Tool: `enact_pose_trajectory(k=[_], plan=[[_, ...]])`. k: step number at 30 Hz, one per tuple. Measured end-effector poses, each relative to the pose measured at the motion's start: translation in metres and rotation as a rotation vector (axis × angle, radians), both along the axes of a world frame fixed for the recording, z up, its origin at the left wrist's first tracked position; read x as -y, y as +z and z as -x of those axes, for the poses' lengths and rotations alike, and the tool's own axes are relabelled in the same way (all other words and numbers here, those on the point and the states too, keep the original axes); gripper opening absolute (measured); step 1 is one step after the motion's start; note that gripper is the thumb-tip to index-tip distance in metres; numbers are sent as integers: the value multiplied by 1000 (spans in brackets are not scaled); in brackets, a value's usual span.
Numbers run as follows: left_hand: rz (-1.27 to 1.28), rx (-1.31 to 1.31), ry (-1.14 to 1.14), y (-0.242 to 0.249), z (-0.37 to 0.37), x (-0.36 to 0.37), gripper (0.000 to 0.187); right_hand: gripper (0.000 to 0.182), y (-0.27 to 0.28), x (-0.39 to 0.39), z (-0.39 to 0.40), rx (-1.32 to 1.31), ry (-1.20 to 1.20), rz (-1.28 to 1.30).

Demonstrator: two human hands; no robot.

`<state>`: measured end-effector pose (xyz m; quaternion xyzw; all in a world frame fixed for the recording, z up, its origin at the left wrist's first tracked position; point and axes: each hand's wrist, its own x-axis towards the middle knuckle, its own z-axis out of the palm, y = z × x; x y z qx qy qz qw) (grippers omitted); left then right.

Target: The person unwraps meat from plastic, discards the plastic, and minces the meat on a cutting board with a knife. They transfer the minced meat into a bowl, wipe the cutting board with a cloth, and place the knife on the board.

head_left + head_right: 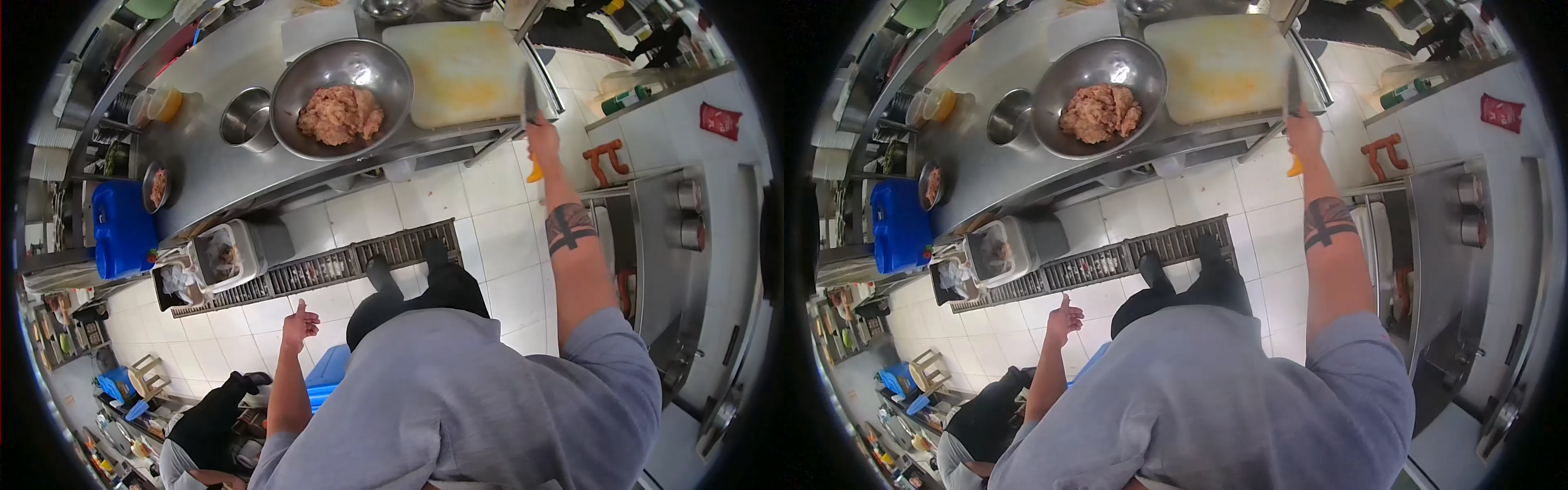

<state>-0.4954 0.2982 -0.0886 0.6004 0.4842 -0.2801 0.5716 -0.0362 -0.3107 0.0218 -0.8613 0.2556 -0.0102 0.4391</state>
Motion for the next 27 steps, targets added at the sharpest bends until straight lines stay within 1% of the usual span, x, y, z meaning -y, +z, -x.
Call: enact_pose_trajectory(k=[1,3,5,7,8,10,11,12,13,14,15,17,18,19,20,21,24,25,26,27], plan=[[-1,15,4,3,1,3,79,64,0,0,-7,1,11,-6],[-7,25,14,5,5,15,79,65,1,-8,-14,-7,-10,106],[-21,-17,39,5,9,32,79,66,-9,-27,-11,-60,144,24],[-2,-42,38,1,7,53,78,62,-12,-57,-2,-3,410,161],[23,-65,36,-1,5,65,78,62,-5,-58,0,-2,409,158],[22,-58,16,-1,-9,86,78,62,18,-54,-3,-57,484,138],[14,4,35,3,-15,96,78,62,-4,-25,-19,-14,448,196],[6,67,62,6,-22,106,77,62,-7,12,-29,-8,460,191],[-12,87,79,15,-30,117,76,62,-10,46,-39,-15,271,74],[-20,81,99,18,-31,125,76,63,-10,57,-44,-30,82,-44],[-15,92,101,22,-31,133,75,63,-18,57,-46,-36,99,-51],[-4,94,107,26,-32,145,74,64,-25,54,-54,16,231,-22],[-8,90,121,24,-26,150,74,65,-13,24,-47,-23,352,130],[-22,49,111,22,-22,154,74,65,-17,-6,-43,-28,360,127],[-36,10,94,19,-20,156,74,65,-24,-31,-42,22,539,231],[-37,10,90,16,-17,157,74,66,-29,-39,-45,75,713,337],[-52,10,143,15,0,159,74,63,-21,-20,-69,20,668,279],[-69,30,163,18,6,161,75,64,-44,5,-94,112,645,357],[-87,47,187,20,16,162,76,65,-7,8,-88,-31,398,35],[-93,41,201,22,27,163,76,66,31,18,-89,-226,350,-189]])
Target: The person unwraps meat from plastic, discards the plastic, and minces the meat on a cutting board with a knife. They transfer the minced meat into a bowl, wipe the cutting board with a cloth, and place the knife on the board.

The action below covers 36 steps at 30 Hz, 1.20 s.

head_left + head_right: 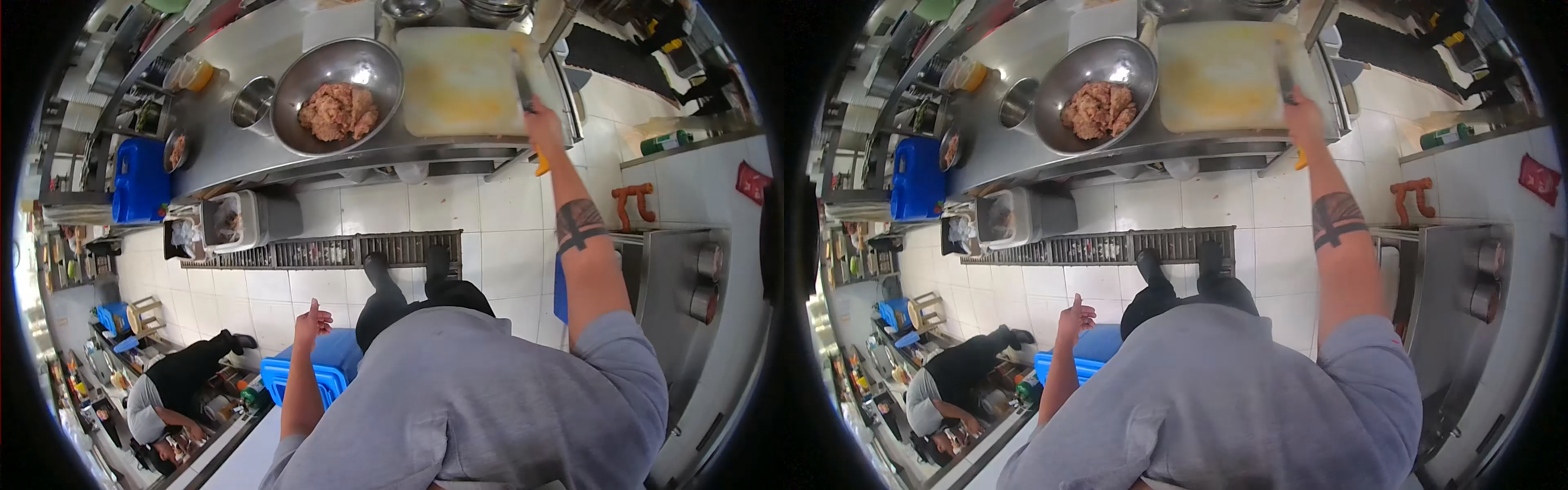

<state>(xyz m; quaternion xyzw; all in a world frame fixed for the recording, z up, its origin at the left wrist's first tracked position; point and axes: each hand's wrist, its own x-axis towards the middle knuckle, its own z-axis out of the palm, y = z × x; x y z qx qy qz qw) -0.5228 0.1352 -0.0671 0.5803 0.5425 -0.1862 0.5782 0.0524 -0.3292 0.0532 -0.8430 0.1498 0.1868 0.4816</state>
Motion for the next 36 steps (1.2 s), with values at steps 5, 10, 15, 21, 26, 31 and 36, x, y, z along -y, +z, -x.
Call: enact_pose_trajectory(k=[5,10,15,21,26,31,36], plan=[[36,-104,43,-13,49,8,78,68,-67,-21,2,315,287,189],[26,-80,62,-12,63,16,78,62,-1,-88,64,121,486,254],[8,-15,-4,-4,59,15,79,67,-14,-64,90,6,597,107],[92,-19,-126,-37,76,-8,80,67,-22,-19,203,-219,463,-371],[87,-125,-192,-69,97,-5,77,68,-28,37,293,-438,194,-623],[209,-159,-200,-87,89,12,74,44,-53,137,327,-460,-250,-861],[77,-185,-328,-52,16,58,72,47,-72,245,271,-245,-504,-612]])
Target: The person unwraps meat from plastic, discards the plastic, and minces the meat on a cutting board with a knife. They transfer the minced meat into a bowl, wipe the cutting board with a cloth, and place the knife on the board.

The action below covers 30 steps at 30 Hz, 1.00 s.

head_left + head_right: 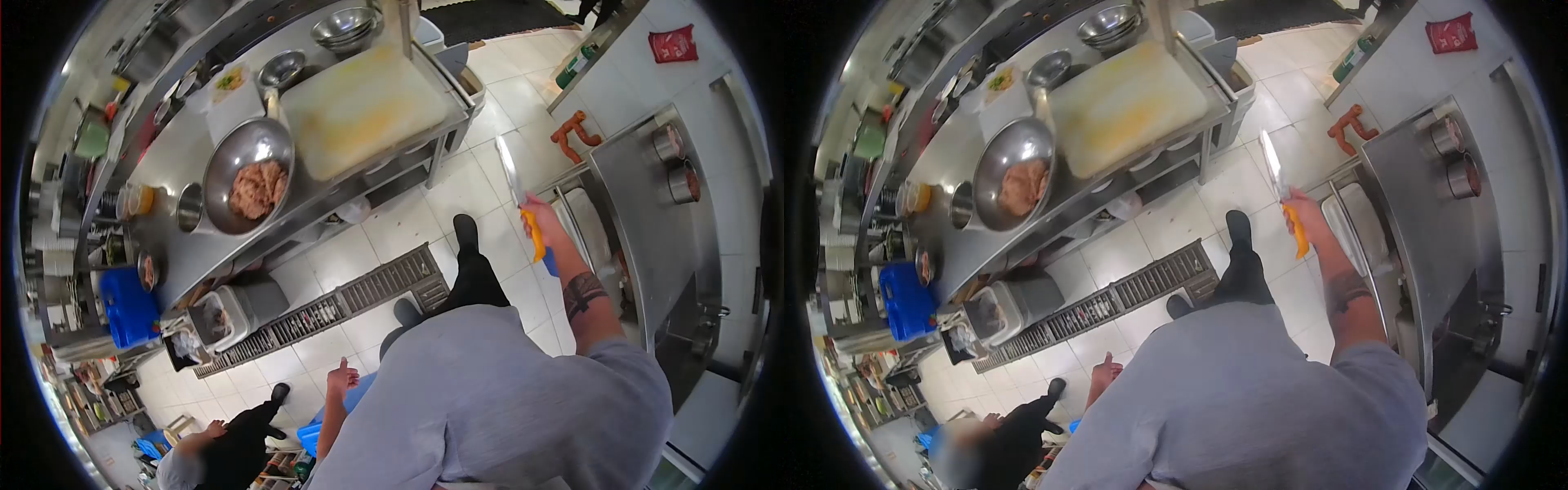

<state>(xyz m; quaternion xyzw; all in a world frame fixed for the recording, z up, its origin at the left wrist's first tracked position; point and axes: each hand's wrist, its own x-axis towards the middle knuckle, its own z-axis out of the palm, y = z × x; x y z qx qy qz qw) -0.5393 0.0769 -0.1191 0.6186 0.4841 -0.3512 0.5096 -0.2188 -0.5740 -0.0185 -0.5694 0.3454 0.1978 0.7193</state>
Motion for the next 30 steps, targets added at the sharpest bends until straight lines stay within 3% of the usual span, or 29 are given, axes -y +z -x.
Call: enact_pose_trajectory(k=[2,4,6,8,10,12,15,18,21,24,30], plan=[[-17,-36,41,-3,-29,10,72,53,-13,37,-56,29,-19,84],[-17,-33,86,-4,-60,21,71,57,-24,68,-125,136,106,315],[-80,-32,64,19,-103,53,71,59,-53,93,-210,165,342,767],[-143,-41,31,45,-146,89,69,57,-120,121,-290,659,629,1366],[-153,-43,3,63,-182,123,68,62,-100,97,-351,315,799,1280],[-158,-45,-14,84,-218,164,67,47,-120,81,-400,302,835,1374],[-159,-32,-67,116,-264,226,64,45,-159,68,-459,304,975,1373],[-163,-54,-88,129,-283,263,57,61,-199,65,-484,349,1046,1376],[-174,-117,-90,129,-283,283,56,52,-214,72,-486,370,1025,1307],[-188,-165,-161,122,-284,288,58,59,-193,95,-463,349,1031,1212],[-147,-110,-137,97,-300,283,61,62,-159,197,-341,295,974,1099]])
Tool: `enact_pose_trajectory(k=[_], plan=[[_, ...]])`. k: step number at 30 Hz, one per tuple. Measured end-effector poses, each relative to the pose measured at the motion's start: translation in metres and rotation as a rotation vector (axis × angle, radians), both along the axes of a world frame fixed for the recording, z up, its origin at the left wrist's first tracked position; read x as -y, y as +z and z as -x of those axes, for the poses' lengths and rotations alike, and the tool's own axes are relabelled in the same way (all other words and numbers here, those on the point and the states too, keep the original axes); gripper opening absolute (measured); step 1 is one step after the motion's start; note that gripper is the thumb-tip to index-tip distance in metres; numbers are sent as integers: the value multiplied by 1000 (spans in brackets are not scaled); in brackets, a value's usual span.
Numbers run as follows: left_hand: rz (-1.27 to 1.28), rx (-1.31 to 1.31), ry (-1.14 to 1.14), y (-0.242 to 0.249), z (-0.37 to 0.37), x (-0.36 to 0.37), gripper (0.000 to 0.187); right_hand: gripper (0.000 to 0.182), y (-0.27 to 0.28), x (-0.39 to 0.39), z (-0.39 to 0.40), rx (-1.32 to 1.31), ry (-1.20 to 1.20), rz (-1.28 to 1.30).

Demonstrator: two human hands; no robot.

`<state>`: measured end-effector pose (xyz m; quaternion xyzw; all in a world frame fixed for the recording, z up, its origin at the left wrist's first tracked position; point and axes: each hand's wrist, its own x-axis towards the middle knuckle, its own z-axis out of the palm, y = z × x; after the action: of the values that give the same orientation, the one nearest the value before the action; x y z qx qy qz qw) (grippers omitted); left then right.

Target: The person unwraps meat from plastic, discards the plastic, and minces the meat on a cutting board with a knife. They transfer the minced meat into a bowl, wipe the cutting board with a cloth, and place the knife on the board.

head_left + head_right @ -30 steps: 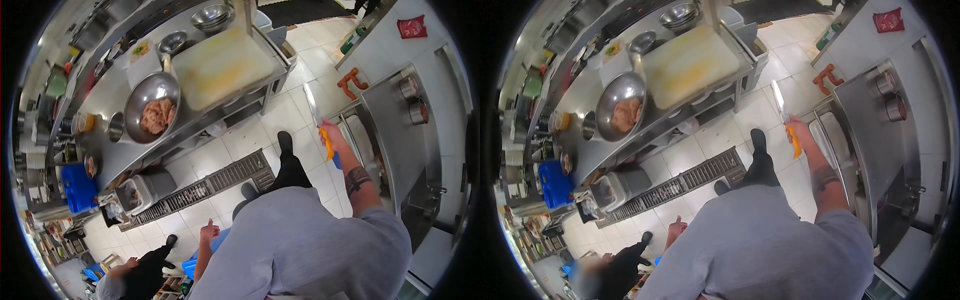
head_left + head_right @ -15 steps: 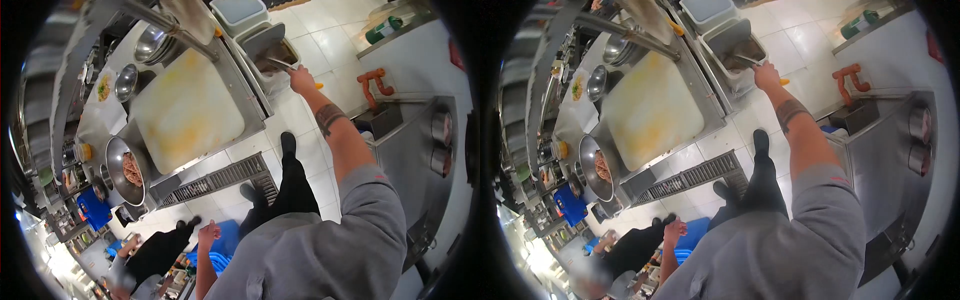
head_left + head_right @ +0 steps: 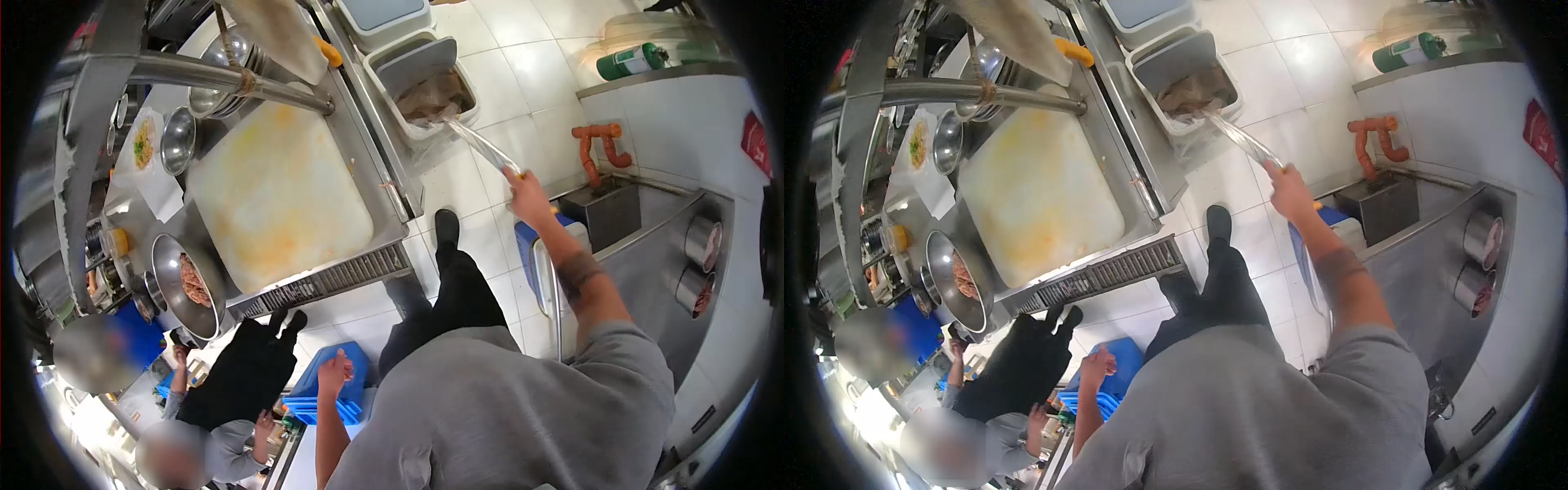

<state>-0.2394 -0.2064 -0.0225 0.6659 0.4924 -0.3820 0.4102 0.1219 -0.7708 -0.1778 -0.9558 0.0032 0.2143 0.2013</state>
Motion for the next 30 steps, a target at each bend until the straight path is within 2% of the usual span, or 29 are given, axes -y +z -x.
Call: enact_pose_trajectory(k=[3,4,6,7,9,11,13,15,18,21,23,24,26,30], plan=[[2,26,31,-7,-15,10,63,53,47,26,29,-90,-112,-41],[8,19,39,-8,-20,14,63,53,42,27,29,-89,-107,-38],[8,14,48,-10,-32,21,64,40,24,24,26,-105,-386,-552],[8,21,-30,-9,-37,25,64,40,36,10,10,-109,-383,-558],[-3,20,-106,-6,-46,29,63,28,76,-36,-47,-540,-723,-821],[-32,46,-138,-2,-49,29,62,35,22,-49,-84,-677,-628,-888],[-49,34,-89,11,-55,34,61,24,-21,-67,-119,-668,-652,-978],[-70,32,-36,18,-51,37,61,23,-44,-85,-154,-646,-760,-1023],[-77,39,1,22,-32,37,61,27,-63,-102,-190,-677,-795,-1000],[-96,-8,-6,21,-6,40,61,32,-70,-98,-180,-610,-749,-910],[-29,-22,-117,10,4,40,61,33,-60,-82,-152,-582,-659,-895],[-21,-13,-116,7,3,44,61,35,-52,-70,-130,-557,-570,-879],[12,-22,-98,-1,-1,55,61,35,-28,-44,-74,-554,-557,-826],[61,4,-170,-17,-41,69,62,33,5,5,56,-535,-702,-753]])
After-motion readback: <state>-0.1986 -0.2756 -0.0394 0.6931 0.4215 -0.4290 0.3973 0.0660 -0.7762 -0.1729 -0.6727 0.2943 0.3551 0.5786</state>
